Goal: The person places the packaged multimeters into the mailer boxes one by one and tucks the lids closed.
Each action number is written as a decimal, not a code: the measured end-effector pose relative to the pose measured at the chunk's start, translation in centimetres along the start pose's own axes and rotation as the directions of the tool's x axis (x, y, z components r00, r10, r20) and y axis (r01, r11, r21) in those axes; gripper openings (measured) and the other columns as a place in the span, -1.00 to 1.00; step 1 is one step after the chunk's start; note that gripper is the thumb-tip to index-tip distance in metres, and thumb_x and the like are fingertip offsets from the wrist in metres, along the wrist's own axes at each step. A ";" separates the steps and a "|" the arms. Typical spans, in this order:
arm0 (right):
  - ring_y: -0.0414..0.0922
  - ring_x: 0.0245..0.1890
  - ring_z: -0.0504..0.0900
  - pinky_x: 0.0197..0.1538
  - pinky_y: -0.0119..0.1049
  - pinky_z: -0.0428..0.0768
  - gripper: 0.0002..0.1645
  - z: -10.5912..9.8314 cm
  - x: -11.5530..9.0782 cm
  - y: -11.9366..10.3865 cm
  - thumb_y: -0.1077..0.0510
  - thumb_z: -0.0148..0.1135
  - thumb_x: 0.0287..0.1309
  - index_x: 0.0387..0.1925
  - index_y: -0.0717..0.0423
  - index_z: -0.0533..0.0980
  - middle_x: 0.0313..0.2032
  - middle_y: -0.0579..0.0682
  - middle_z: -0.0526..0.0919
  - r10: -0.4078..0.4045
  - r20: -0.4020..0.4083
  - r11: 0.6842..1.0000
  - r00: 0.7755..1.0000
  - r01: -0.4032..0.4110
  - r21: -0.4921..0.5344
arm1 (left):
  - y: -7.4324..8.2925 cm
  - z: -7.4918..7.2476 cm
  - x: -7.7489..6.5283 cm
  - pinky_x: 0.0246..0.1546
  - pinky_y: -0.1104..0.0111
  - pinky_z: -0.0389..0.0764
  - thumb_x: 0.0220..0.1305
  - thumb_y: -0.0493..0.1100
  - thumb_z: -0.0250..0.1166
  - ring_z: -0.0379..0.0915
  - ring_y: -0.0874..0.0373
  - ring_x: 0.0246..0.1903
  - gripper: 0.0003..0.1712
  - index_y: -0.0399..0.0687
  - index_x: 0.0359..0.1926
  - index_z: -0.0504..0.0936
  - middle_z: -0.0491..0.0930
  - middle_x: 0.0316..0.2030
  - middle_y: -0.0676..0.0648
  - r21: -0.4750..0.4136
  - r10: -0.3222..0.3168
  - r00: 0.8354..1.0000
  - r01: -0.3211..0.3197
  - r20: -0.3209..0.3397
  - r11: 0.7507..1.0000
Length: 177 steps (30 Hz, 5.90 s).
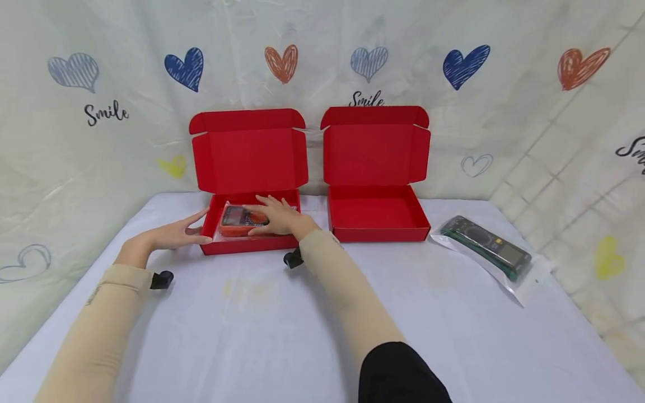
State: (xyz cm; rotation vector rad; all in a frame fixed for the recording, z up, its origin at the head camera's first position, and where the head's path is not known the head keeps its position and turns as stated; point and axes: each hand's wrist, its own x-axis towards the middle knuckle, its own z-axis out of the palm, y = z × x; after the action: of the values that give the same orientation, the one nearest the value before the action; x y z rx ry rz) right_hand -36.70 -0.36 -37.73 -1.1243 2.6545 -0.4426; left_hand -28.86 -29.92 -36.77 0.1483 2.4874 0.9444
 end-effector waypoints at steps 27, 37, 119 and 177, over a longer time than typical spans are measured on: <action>-0.03 -0.13 0.68 -0.09 -0.27 0.70 -0.53 -1.6 -2.9 2.3 0.15 0.30 0.41 0.30 0.09 0.55 0.04 0.07 0.69 0.240 -0.628 0.907 0.740 0.060 0.417 | 3.1 -1.8 2.5 0.23 -0.06 0.50 0.51 -0.10 0.18 0.44 -0.29 0.27 -0.38 -0.21 0.48 0.33 0.45 0.33 -0.37 -0.143 0.083 0.740 -0.236 -0.667 0.961; 0.05 -0.13 0.70 -0.02 -0.12 0.68 -0.67 -1.7 -3.0 4.0 0.22 0.26 0.41 0.13 0.25 0.64 -0.09 0.15 0.73 0.439 -0.771 0.820 0.462 0.145 0.553 | 4.1 -2.4 3.5 0.23 0.17 0.53 0.48 -0.14 0.19 0.49 -0.16 0.24 -0.41 -0.19 0.45 0.39 0.50 0.33 -0.25 -0.349 -0.060 0.635 -0.341 -0.770 0.873; 0.11 0.44 0.33 0.38 0.10 0.38 -0.18 -3.7 -4.3 4.2 -0.21 -0.04 0.56 0.60 0.12 0.06 0.49 0.13 0.30 0.364 -0.292 0.600 0.885 0.017 0.800 | 5.2 -0.6 1.9 0.29 -0.18 0.39 0.59 0.32 -0.22 0.40 -0.32 0.28 -0.19 -0.07 0.59 0.16 0.30 0.46 -0.29 -0.431 -0.004 0.732 -0.397 -0.681 0.811; 0.18 0.51 0.19 0.44 0.09 0.29 -0.14 -2.3 -4.6 3.5 -0.28 -0.25 0.59 0.62 0.11 -0.10 0.55 0.21 0.13 0.336 -0.286 0.508 0.898 0.083 0.857 | 1.7 -0.3 1.7 0.43 -0.19 0.10 0.50 0.33 0.04 0.01 -0.23 0.52 -0.02 -0.07 0.65 -0.10 -0.01 0.59 -0.21 -0.663 0.095 0.875 -0.427 -0.475 0.615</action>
State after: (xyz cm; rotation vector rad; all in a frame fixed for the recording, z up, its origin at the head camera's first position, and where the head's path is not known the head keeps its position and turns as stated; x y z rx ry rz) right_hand -36.60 5.75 -36.44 -0.4945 2.1869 -1.9022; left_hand -30.61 -28.35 -36.17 0.0501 2.1787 2.2750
